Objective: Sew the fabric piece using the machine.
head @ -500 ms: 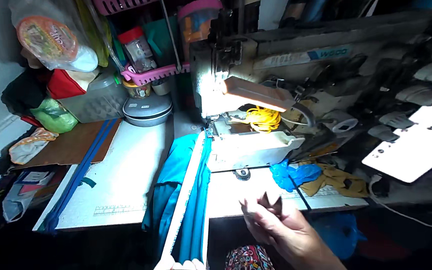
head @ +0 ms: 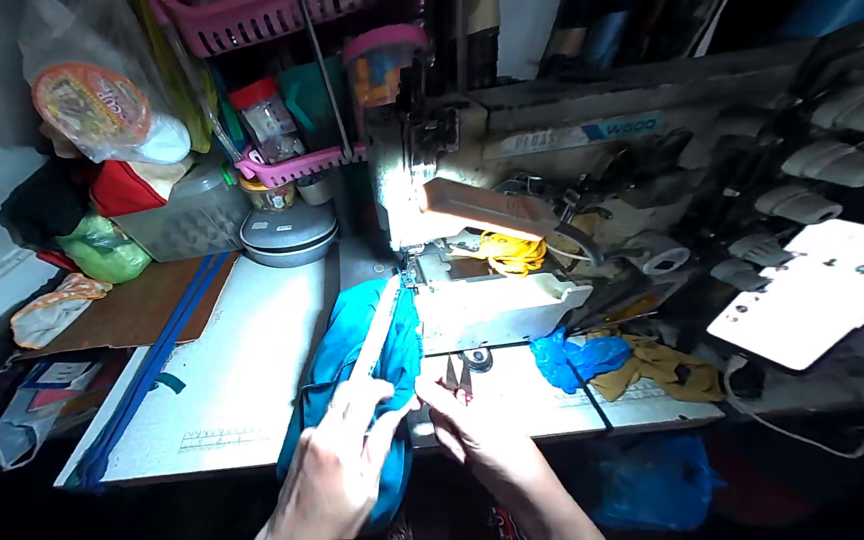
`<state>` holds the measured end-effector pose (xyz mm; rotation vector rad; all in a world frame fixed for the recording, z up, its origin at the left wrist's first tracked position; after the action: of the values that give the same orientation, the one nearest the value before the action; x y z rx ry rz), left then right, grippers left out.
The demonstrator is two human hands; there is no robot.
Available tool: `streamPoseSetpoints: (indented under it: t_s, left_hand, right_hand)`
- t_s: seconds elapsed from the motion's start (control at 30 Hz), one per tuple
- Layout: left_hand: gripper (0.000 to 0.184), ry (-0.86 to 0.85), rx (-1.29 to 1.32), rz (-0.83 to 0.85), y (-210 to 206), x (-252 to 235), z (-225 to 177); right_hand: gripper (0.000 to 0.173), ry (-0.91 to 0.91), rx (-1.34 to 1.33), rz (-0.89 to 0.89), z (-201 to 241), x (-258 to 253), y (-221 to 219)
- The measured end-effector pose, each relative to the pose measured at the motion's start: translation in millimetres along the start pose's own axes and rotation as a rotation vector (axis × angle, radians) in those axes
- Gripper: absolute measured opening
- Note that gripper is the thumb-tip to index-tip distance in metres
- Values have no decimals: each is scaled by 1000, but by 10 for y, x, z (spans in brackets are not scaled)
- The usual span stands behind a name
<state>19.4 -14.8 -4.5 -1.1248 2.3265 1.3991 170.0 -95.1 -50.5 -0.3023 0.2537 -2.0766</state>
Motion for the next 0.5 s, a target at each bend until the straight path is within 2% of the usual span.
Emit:
streamPoseSetpoints:
  t_s: [0.07,0.13,0.2,0.4,0.5]
  left_hand:
    - [34,110,86,-7,-107,-208,91]
    - [27,248,193,34,-232,-372,119]
    - [18,305,261,22,-312,-453,106]
    - [19,222,240,-72,-365,-387,142]
    - [18,225,229,-73,-368,-420,127]
  right_hand:
    - [16,48,109,2,21,-7,-20]
    - [10,120,262,-20,72,-4,-73]
    - [11,133,287,-55,66,-23,-78]
    - [18,56,61,-187,109,-132,66]
    - [15,21,29,-170,142,-198,32]
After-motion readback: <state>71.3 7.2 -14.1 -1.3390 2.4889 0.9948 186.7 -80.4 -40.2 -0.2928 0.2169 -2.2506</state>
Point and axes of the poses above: each hand's wrist, its own x-axis away from the middle knuckle, its own y-axis out of the back of the hand, z = x × y, the point moved 4 cm from there along -x, towards the middle knuckle, and after that the axes turned 3 degrees about y, right-handed, at the moved point
